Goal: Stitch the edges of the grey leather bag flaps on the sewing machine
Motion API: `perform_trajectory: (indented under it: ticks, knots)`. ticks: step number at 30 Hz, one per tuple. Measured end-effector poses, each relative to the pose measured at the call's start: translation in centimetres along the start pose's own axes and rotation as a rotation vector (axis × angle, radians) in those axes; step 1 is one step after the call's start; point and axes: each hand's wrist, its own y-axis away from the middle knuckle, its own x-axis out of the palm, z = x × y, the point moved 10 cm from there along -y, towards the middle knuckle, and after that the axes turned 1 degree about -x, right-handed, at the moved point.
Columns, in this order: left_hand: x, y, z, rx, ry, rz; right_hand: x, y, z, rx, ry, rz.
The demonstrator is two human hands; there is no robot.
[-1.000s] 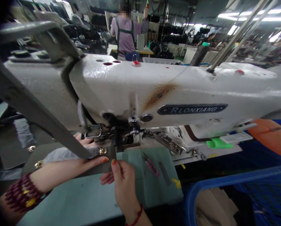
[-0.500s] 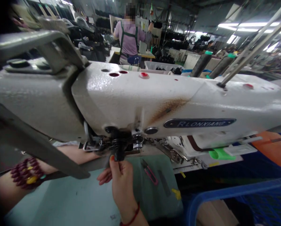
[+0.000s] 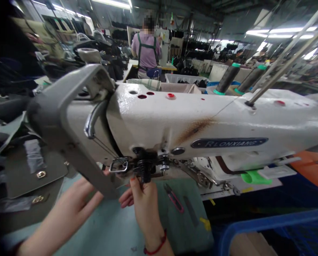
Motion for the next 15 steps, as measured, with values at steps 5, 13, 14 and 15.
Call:
perform_trajectory:
  ticks: [5, 13, 14, 15]
  knots:
    - [9.7, 6.4, 0.8, -0.508, 1.080, 0.112, -0.6, 0.2, 1.2, -0.076, 0.125, 0.012]
    - [11.8, 0.7, 1.6, -0.766, 1.258, 0.152, -0.8, 0.3, 1.6, -0.143, 0.199, -0.055]
    - [11.1, 1.0, 2.7, -0.802, 1.135, 0.132, -0.7, 0.4, 1.3, -0.129, 0.176, -0.052]
    - [10.6, 1.3, 3.7, -0.823, 1.026, 0.119, -0.7, 0.4, 1.1, -0.116, 0.152, -0.047]
